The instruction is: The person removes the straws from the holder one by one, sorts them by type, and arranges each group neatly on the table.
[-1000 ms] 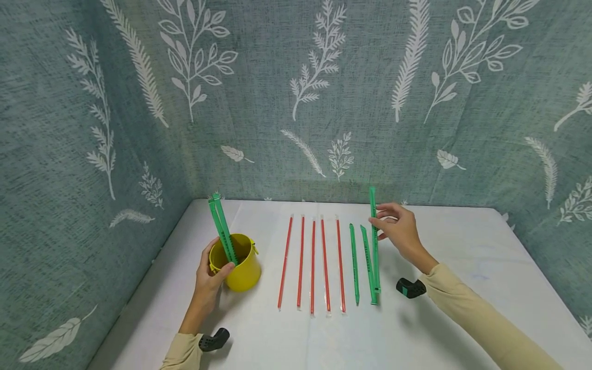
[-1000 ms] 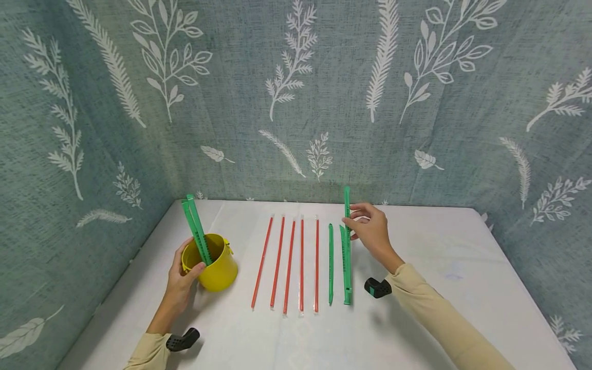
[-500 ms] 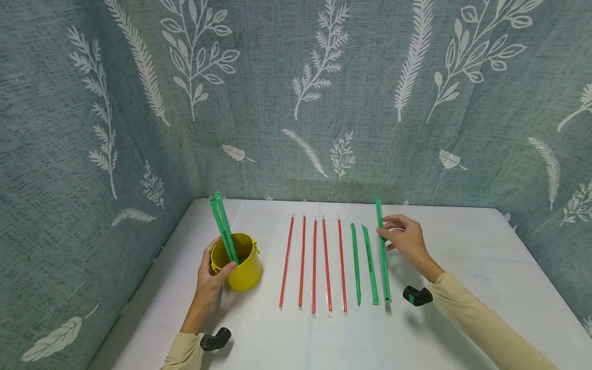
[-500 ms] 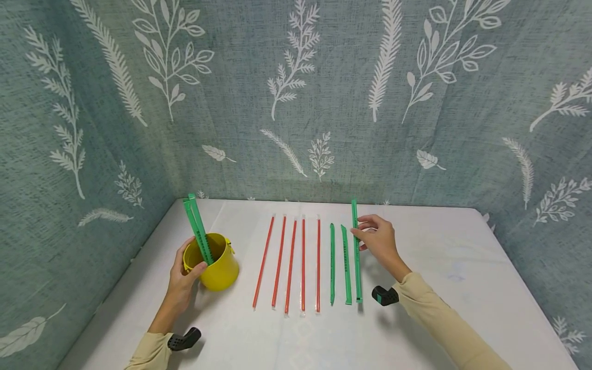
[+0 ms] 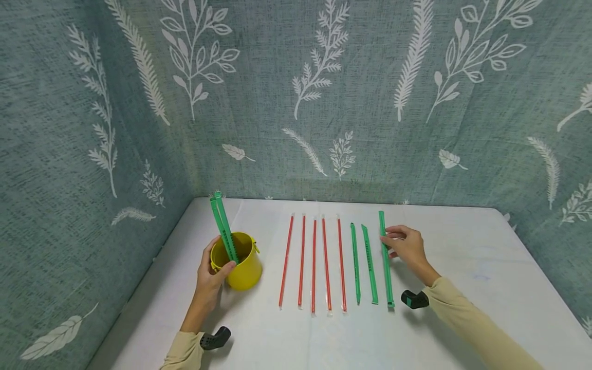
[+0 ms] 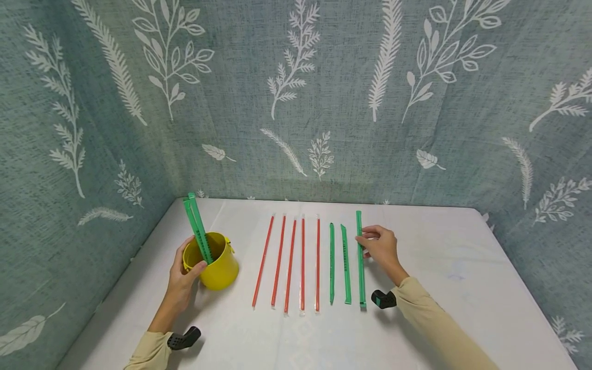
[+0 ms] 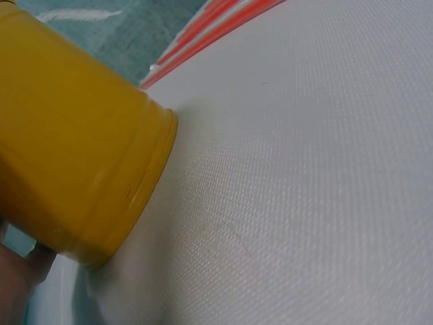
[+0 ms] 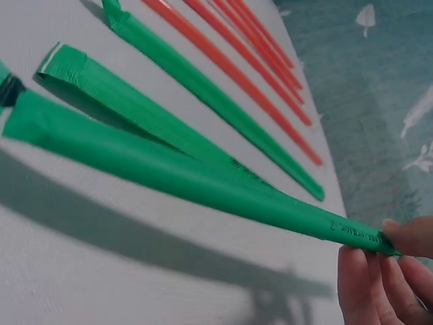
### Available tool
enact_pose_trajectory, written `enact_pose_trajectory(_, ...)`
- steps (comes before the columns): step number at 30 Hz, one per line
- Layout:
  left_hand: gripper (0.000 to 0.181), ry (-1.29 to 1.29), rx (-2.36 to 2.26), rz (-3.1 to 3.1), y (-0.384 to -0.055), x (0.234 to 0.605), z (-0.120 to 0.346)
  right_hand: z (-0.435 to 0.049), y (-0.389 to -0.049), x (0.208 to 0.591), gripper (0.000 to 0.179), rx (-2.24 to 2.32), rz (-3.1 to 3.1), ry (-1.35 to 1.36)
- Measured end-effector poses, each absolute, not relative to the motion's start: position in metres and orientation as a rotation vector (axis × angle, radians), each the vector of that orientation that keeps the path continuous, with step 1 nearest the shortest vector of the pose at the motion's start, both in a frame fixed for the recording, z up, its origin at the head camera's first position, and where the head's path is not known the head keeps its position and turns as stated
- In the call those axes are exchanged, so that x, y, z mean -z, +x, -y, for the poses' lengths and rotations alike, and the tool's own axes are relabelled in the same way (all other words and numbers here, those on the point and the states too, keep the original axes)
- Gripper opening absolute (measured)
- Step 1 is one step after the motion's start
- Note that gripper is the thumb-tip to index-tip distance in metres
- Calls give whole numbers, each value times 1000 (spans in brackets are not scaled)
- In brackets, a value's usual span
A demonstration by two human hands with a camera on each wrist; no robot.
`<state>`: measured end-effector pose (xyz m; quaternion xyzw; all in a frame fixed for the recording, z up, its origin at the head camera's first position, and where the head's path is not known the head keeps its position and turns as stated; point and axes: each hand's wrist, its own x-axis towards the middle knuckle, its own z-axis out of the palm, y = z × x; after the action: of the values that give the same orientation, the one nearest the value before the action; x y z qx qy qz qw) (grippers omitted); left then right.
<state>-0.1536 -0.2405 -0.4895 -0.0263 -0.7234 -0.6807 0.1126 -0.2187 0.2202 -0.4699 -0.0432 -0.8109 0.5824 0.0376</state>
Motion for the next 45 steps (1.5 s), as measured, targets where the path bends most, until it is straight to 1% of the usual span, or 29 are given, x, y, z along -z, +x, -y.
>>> enact_pose_trajectory(11,68,-84,1974,2145,-154,488,242,-214,-222,486,28,-1633,2536,-258)
enact_pose_trajectory(16,69,-90,1974,2148,-155,485,242,-212,-223,490,28,-1610,2542,-284)
enact_pose_trajectory(21,69,-101,1970,2149,-157,487,242,-210,-224,496,25,-1569,2538,-241)
enact_pose_trajectory(27,69,-121,2000,2137,-155,488,244,-206,-220,496,21,-1280,2600,-117)
enact_pose_trajectory(33,70,-91,2003,2154,-151,483,243,-206,-222,496,17,-1145,2639,-99)
enact_pose_trajectory(40,69,-107,1976,2186,-142,465,235,-211,-225,497,16,-1094,2660,-86)
enact_pose_trajectory(45,69,-96,1976,2189,-140,462,234,-212,-226,490,17,-1134,2682,-110)
